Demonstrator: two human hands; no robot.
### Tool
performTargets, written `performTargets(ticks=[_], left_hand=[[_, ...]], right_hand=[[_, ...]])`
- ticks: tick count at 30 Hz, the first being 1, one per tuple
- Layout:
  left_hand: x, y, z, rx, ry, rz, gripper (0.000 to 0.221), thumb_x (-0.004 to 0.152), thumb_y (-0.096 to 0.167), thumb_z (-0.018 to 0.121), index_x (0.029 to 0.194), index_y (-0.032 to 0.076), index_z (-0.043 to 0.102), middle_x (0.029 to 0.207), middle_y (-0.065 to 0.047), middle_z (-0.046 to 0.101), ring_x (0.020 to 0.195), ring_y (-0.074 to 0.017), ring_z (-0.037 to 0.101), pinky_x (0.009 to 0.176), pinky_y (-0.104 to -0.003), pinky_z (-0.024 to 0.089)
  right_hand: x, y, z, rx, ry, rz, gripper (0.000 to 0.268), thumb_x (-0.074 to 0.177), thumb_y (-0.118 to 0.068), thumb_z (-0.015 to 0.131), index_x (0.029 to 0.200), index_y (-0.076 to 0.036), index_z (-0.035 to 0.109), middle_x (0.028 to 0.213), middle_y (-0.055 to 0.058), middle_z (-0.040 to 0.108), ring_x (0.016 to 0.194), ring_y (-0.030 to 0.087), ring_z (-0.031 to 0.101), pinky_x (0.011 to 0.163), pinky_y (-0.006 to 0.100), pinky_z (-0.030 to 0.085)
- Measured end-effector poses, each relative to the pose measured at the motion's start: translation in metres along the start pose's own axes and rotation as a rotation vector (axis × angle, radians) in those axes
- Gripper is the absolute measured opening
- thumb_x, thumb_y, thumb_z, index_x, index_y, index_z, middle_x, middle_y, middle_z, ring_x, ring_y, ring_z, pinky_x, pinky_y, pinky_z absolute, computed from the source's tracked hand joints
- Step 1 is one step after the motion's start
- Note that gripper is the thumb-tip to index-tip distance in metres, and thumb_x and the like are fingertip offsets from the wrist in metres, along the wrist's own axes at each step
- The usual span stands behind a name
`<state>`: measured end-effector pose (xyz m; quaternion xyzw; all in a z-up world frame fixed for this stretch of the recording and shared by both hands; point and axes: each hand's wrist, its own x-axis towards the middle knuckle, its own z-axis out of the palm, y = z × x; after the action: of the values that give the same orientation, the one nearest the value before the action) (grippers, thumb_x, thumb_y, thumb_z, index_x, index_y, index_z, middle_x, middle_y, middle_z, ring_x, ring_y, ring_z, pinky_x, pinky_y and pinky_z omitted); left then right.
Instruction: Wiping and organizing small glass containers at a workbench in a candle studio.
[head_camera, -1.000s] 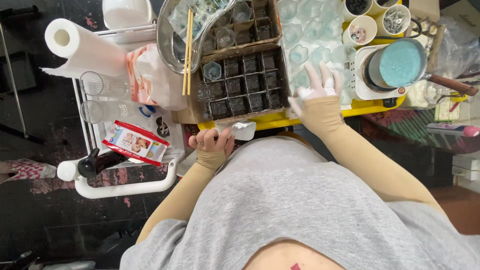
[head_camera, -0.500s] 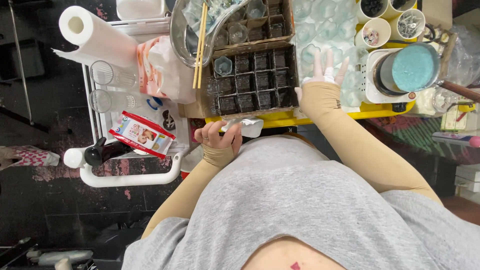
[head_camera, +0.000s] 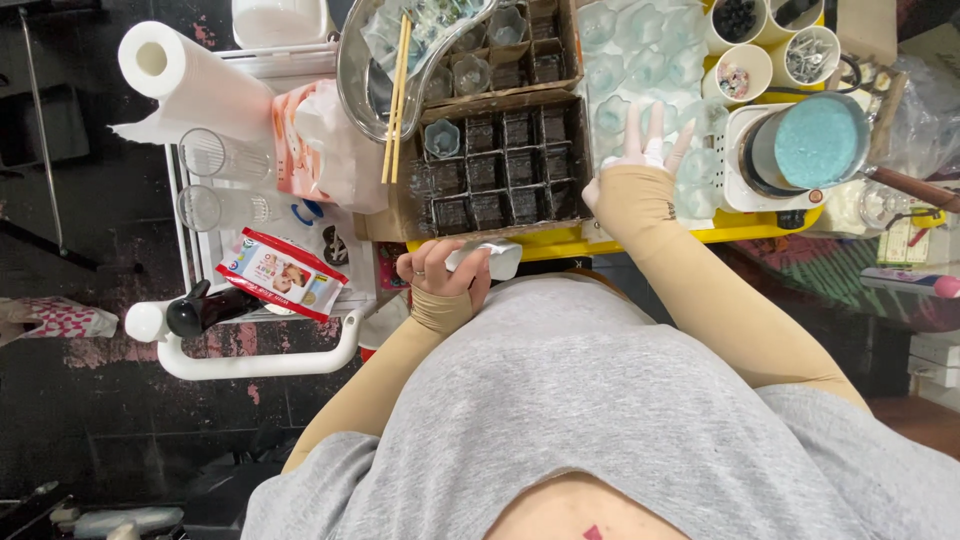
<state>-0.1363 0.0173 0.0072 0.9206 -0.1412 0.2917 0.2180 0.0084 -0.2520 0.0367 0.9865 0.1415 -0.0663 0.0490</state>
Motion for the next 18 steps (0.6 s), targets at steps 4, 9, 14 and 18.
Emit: performTargets(ticks=[4, 9, 14, 18], left_hand=[[0.01, 0.003, -0.002, -0.008, 0.012, 0.013, 0.021, 0.089, 0.022, 0.08, 0.107, 0.026, 0.071, 0.122, -0.002, 0.048, 0.117, -0.0212, 0.046, 0.101, -0.044, 0.026], [0.05, 0.018, -0.02, -0.131, -0.058, -0.084, 0.019, 0.088, 0.023, 0.079, 0.107, 0.025, 0.076, 0.118, 0.0, 0.055, 0.117, -0.0244, 0.046, 0.103, -0.042, 0.029], [0.11, 0.042, -0.013, -0.601, -0.205, -0.312, 0.016, 0.092, 0.021, 0.077, 0.108, 0.018, 0.077, 0.106, -0.001, 0.064, 0.105, -0.0196, 0.057, 0.096, -0.035, 0.041], [0.117, 0.06, 0.014, -1.28, -0.378, -0.777, 0.021, 0.097, 0.019, 0.073, 0.114, 0.007, 0.075, 0.098, -0.001, 0.069, 0.088, -0.0092, 0.062, 0.08, -0.024, 0.051]], right_hand=[[-0.008, 0.001, -0.018, -0.018, 0.044, -0.008, 0.029, 0.078, -0.033, 0.071, 0.079, -0.005, 0.078, 0.168, 0.031, 0.028, 0.157, 0.053, 0.01, 0.114, 0.076, -0.004], [-0.038, 0.011, -0.061, 0.164, 0.292, -0.052, 0.017, 0.091, -0.022, 0.075, 0.085, -0.006, 0.074, 0.167, 0.031, 0.031, 0.156, 0.053, 0.02, 0.124, 0.076, 0.004], [-0.051, -0.005, -0.112, 0.4, 0.29, -0.234, 0.014, 0.082, -0.018, 0.076, 0.083, -0.005, 0.072, 0.156, 0.027, 0.046, 0.146, 0.055, 0.034, 0.118, 0.067, 0.024], [-0.05, -0.017, -0.118, 0.45, 0.209, -0.4, 0.017, 0.079, -0.017, 0.077, 0.084, -0.002, 0.068, 0.147, 0.019, 0.055, 0.14, 0.044, 0.046, 0.109, 0.056, 0.04]])
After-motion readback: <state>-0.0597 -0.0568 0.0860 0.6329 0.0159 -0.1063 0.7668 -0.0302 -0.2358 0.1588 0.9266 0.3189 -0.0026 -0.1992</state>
